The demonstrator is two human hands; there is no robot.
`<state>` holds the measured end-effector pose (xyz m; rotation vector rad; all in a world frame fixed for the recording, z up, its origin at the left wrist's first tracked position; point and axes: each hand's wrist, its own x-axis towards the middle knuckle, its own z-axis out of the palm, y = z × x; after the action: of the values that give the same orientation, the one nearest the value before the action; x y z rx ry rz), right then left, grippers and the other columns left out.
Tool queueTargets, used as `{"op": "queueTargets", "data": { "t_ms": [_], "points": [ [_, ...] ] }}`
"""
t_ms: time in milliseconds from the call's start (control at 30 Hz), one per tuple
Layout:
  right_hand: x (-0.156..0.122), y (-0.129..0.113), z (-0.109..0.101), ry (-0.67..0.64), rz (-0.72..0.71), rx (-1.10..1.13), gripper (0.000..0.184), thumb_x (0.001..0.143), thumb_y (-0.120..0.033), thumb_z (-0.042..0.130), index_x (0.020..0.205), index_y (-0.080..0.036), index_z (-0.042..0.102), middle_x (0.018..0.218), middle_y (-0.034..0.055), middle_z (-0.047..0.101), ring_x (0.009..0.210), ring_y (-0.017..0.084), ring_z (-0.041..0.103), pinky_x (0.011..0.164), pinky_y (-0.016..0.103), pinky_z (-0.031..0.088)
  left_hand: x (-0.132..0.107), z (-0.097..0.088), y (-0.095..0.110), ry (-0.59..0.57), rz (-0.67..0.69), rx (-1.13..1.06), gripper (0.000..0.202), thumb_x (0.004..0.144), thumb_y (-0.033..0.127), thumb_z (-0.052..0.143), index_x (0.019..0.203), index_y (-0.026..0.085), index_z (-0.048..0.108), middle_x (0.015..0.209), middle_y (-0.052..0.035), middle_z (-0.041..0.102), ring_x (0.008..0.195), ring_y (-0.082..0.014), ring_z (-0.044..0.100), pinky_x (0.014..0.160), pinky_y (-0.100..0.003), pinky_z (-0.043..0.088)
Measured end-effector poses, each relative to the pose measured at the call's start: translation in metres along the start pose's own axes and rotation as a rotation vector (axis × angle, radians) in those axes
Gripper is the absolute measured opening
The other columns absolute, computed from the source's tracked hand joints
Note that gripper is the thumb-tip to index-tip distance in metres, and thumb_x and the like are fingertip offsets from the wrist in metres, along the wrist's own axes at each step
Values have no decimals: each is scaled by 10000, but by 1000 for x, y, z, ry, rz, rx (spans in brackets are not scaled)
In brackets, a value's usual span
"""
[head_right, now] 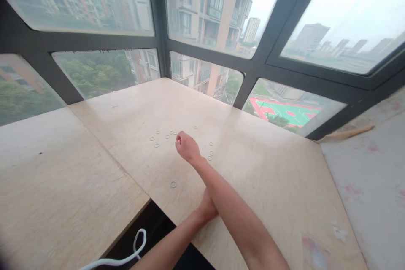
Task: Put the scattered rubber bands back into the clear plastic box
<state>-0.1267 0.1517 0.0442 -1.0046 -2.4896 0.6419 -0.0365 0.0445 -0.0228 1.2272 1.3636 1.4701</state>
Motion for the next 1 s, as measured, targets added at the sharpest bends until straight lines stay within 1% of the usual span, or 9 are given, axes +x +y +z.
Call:
{"op": "queueTargets", "data": {
  "t_ms": [133,233,333,433,500,633,767,867,1000],
  "points": [
    [39,1,15,-118,74,-154,248,870,-235,495,1099,-206,583,975,81,678,912,218,616,739,302,435,-1,0,3,2,53,25,252,731,441,642,749,193,594,844,-102,687,789,-264,604,701,-390,535],
    [59,8,20,-205,107,-262,325,874,-266,522,1191,-214,573,1066,108,672,995,251,616,779,336,456,0,-1,9,-10,54,21,250,747,428,639,823,191,624,909,-115,702,849,-295,624,739,-400,535],
    [74,15,21,-291,83,-352,350,903,-329,546,1227,-198,557,1118,102,648,1010,242,615,819,377,479,3,-2,15,-28,36,76,183,740,358,645,794,186,613,890,-126,706,855,-310,635,744,-401,521],
    [84,19,20,-369,4,-433,324,935,-386,543,1181,-178,578,1147,78,621,996,209,612,859,415,492,6,-1,17,-50,40,126,146,739,314,636,788,179,612,913,-129,708,875,-315,639,741,-397,502],
    [88,20,19,-407,-59,-486,294,939,-387,545,1132,-171,600,1140,71,619,986,200,612,864,418,497,8,1,16,-71,36,151,113,741,287,626,756,176,606,887,-116,708,836,-292,640,695,-367,486],
    [90,21,17,-460,-184,-568,280,938,-383,546,1068,-149,628,1100,74,643,993,207,614,875,424,481,11,5,10,-98,26,226,67,713,187,606,663,178,562,745,-73,666,705,-215,591,601,-308,425],
    [85,22,14,-474,-278,-596,245,946,-286,494,992,-131,678,1066,154,681,1036,256,614,840,374,451,12,6,8,-72,39,289,124,656,136,582,597,186,485,630,-21,565,603,-151,485,533,-277,343],
    [80,25,9,-467,-301,-594,224,915,-227,490,974,-135,686,1043,178,693,1014,275,626,794,345,438,12,7,8,-45,47,302,166,634,128,571,570,191,431,590,2,515,577,-133,435,521,-271,310],
    [73,32,2,-462,-285,-538,159,828,-199,564,901,-148,696,967,158,712,929,268,649,744,326,434,12,8,7,-15,54,315,181,627,107,553,567,194,406,575,13,488,566,-127,413,537,-271,313]
  ]
}}
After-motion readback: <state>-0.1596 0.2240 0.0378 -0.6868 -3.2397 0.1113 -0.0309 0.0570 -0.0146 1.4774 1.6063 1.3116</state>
